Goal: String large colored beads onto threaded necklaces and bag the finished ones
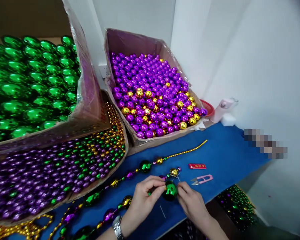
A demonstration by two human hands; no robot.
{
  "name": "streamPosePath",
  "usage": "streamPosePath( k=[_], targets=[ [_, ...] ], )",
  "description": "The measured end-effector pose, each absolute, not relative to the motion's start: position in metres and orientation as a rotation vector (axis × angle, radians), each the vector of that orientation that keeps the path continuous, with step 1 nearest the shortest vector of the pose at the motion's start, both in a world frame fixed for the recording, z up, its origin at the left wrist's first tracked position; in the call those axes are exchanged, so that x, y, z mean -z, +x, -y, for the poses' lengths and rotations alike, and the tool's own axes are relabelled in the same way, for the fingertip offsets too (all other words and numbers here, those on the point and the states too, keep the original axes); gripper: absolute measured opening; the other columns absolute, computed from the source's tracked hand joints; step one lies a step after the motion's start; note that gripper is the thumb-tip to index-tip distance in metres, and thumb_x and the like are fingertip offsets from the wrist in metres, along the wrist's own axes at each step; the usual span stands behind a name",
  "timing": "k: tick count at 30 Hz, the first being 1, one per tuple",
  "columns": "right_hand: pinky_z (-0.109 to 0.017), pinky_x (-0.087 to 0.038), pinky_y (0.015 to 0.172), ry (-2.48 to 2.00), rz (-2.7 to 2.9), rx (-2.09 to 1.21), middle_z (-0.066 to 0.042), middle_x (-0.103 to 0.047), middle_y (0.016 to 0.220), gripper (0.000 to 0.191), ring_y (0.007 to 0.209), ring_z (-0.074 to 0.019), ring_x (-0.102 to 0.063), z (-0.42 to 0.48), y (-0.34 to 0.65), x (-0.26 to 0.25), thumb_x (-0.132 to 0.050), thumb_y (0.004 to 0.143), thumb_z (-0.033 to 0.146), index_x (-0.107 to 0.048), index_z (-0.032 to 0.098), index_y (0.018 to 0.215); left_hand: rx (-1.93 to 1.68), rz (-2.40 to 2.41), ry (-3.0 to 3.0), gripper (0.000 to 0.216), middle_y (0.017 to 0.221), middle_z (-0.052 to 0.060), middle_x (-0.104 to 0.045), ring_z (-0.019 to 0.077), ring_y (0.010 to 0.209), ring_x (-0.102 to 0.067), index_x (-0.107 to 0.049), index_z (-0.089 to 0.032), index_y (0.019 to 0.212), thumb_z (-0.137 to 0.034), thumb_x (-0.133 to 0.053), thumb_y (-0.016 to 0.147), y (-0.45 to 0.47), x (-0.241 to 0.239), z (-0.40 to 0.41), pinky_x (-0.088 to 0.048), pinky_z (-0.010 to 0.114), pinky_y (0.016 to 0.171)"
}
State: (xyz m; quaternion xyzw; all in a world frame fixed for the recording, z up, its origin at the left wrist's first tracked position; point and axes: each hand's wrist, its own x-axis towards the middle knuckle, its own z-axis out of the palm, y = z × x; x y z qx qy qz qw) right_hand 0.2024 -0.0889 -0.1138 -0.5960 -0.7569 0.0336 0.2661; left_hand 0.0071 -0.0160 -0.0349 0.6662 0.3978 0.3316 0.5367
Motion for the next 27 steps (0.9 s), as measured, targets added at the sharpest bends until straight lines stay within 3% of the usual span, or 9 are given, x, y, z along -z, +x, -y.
streamPosePath(
  k=[3,9,15,20,23,27],
  targets=[
    [-0.02,-0.051,0.06,-1.618,2.059,-0.15,-0.004,-0.064,0.092,0.024,0.068,-0.0126,-0.066,0.089,0.209,0.102,-0.038,0.093,0.017,-0.059,0.021,0.105,-0.791,-0.923,1.697,0.011,0.091,0.008,-0.07,0.0209,0.084,-0.063,-0.074,-0.024,0.081,-0.024,-0.063,0.08,0.005,0.028,0.013,-0.047,0.028,0.076],
    [-0.029,-0.05,0.085,-1.419,1.932,-0.278,-0.01,-0.059,0.116,0.037,0.102,-0.0191,-0.06,0.071,0.194,0.068,-0.041,0.094,0.017,-0.045,0.021,0.13,-0.853,-0.762,1.846,0.013,0.082,0.005,-0.07,0.0164,0.074,-0.063,-0.07,-0.019,0.088,-0.02,-0.058,0.084,0.005,-0.02,0.003,-0.048,0.025,0.069],
    [-0.026,-0.051,0.073,-1.288,1.755,-0.393,-0.005,-0.065,0.087,0.023,0.078,-0.0167,-0.064,0.059,0.178,0.06,-0.041,0.094,0.016,-0.059,0.022,0.107,-0.793,-0.71,1.815,0.017,0.084,0.005,-0.07,0.0153,0.075,-0.064,-0.068,-0.015,0.086,-0.026,-0.055,0.086,0.009,-0.062,-0.016,-0.05,0.023,0.067],
    [-0.023,-0.049,0.069,-1.27,1.644,-0.476,-0.004,-0.066,0.092,0.023,0.079,-0.0156,-0.063,0.059,0.183,0.059,-0.042,0.095,0.017,-0.06,0.024,0.108,-0.704,-0.798,2.317,0.031,0.095,0.007,-0.068,0.0169,0.083,-0.062,-0.064,-0.017,0.102,-0.029,-0.037,0.094,0.027,-0.084,-0.076,-0.049,0.029,0.075],
    [-0.022,-0.048,0.071,-1.272,1.617,-0.509,-0.003,-0.066,0.093,0.024,0.082,-0.0154,-0.063,0.06,0.183,0.058,-0.042,0.095,0.018,-0.059,0.025,0.11,-0.402,-0.968,2.892,0.025,0.098,0.011,-0.066,0.0234,0.09,-0.059,-0.062,-0.016,0.103,-0.025,-0.044,0.089,0.047,-0.084,-0.119,-0.045,0.038,0.081],
    [-0.021,-0.047,0.07,-1.273,1.605,-0.518,-0.001,-0.066,0.096,0.025,0.082,-0.0139,-0.063,0.06,0.181,0.058,-0.041,0.096,0.017,-0.057,0.027,0.112,-0.113,-0.919,3.037,0.012,0.083,0.012,-0.067,0.0308,0.09,-0.057,-0.066,-0.017,0.081,-0.018,-0.067,0.069,0.068,-0.071,-0.158,-0.045,0.04,0.073]
  ],
)
